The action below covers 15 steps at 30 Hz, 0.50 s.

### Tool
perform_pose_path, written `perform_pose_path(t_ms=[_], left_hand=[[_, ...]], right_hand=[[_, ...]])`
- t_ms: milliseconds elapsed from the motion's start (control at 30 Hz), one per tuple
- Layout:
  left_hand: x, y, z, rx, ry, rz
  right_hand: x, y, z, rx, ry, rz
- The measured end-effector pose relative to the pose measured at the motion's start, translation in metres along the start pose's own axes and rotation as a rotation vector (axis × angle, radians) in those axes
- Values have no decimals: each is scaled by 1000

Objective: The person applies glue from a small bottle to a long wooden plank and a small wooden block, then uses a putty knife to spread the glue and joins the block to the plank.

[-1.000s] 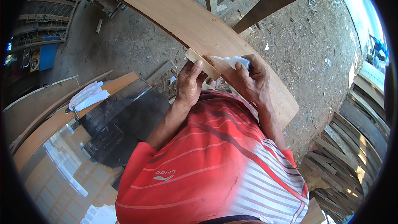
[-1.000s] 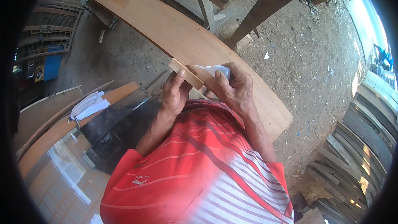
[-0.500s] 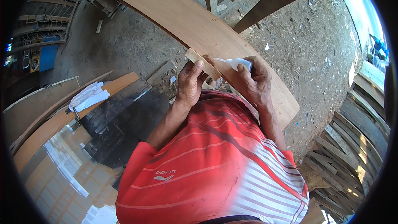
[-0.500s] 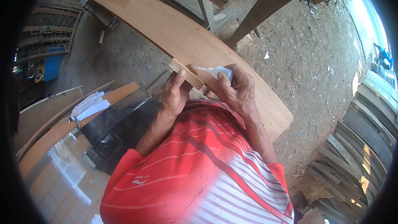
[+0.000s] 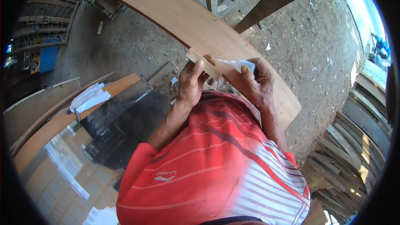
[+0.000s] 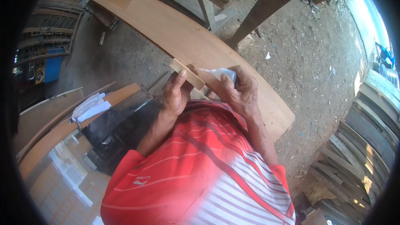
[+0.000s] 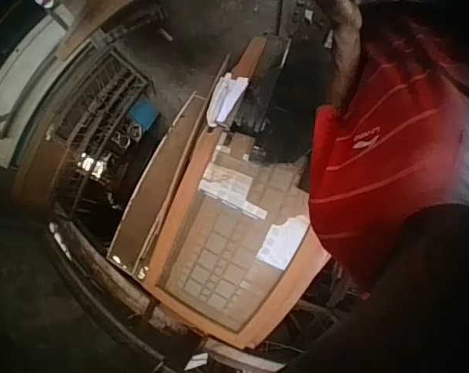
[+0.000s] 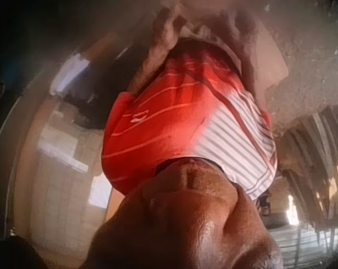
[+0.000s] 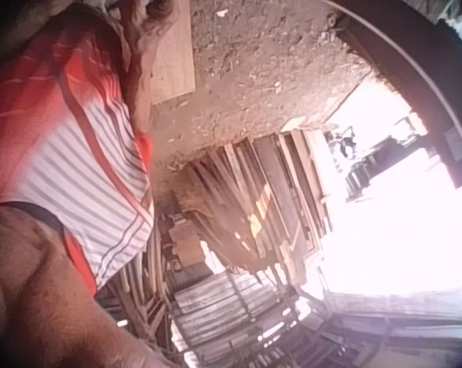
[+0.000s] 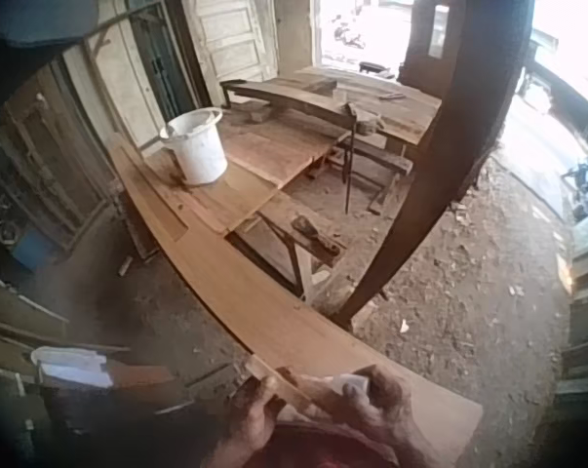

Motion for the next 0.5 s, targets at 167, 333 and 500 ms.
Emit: perform_pose_path(t_ms=[167, 333, 500], left_hand=[[2, 0, -2, 3, 1, -6], [2, 1, -2, 6, 4, -9], [2, 0, 0, 2, 13, -28]], right_hand=[[1, 0, 3, 35, -32, 3], [-2, 0, 2, -18, 26, 16], [-3, 1, 6, -32, 37, 10]])
Point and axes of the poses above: each hand's wrist, its own y-axis away from the middle knuckle, its own x-axis out of the palm, z = x × y, the point moved 1 cm from there along -y, towards the middle knuckle, and after that the axes turned 15 degrees about -y, right-handed, at the moved point
